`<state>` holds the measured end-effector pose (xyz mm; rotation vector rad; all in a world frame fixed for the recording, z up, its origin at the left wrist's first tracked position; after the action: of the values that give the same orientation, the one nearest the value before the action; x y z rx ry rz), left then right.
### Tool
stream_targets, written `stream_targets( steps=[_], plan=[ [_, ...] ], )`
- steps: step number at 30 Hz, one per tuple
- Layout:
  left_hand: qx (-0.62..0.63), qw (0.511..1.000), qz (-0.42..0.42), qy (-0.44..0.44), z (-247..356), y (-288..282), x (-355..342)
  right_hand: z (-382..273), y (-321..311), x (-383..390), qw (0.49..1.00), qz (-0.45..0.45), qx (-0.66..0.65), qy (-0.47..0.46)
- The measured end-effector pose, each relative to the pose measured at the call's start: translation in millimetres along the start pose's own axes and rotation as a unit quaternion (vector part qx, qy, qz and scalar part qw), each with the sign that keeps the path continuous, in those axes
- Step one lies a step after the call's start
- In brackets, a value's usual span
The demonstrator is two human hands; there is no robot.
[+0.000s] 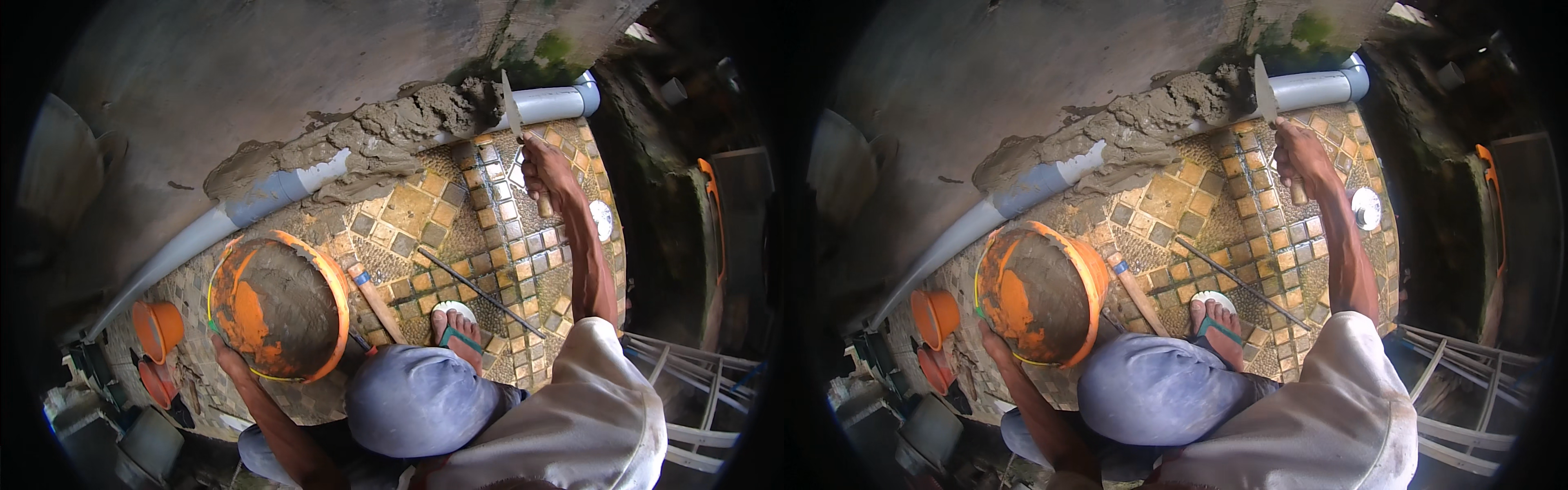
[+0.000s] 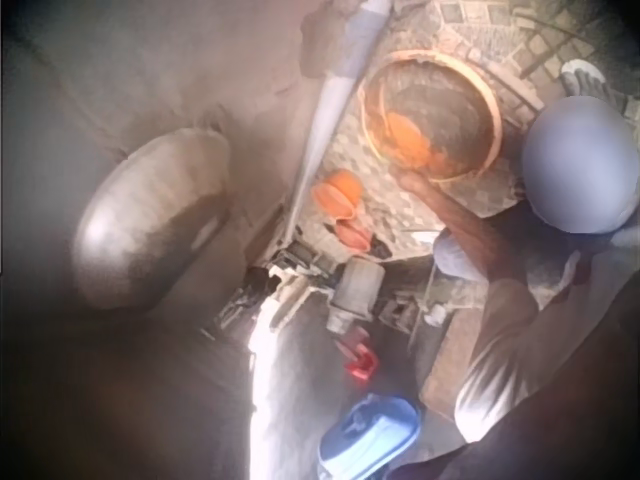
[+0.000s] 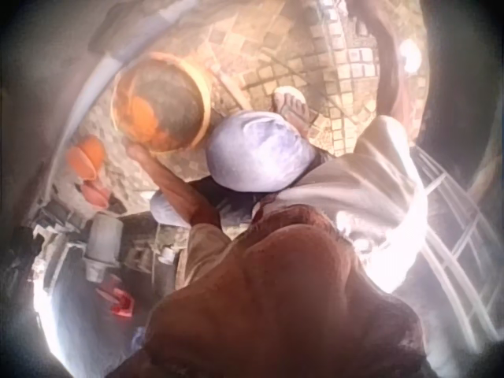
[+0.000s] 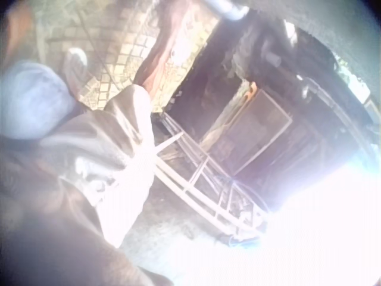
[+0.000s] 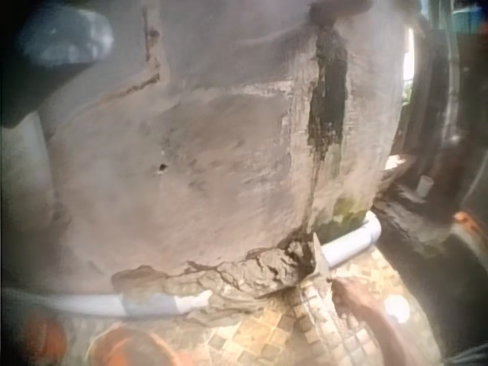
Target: The person applies cement plaster to a wall around a plastic pipe using a trowel and mixes cement in a bucket.
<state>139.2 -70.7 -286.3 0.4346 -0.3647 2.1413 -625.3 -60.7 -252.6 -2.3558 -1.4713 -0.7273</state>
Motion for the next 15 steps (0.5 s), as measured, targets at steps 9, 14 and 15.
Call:
stream_targets(
  steps=[9, 14, 15],
  plan=[
    [0.020, 1.000, -0.015, 0.005, 7.2, 10.3, 11.5, 17.0, 122.7, -8.7, 0.944, -0.145, 0.295, 0.006],
    [0.006, 1.000, 0.002, 0.010, 14.8, 18.9, 20.7, 18.3, 139.4, -8.1, 0.938, -0.183, 0.292, 0.026],
    [0.004, 1.000, 0.004, 0.009, 15.5, 18.3, 21.4, 17.3, 144.0, -8.6, 0.939, -0.196, 0.280, 0.038]
  ],
)
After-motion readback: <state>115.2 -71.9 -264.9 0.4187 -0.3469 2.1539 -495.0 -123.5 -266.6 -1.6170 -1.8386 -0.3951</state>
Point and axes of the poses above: each hand's wrist, its own x-axis away from the middle knuckle, its own y-axis out of the palm, z = x × y, the point moved 7 cm from there along -x, towards the middle knuckle, and after that the axes turned 2 degrees about -y, right-handed, at the moved point
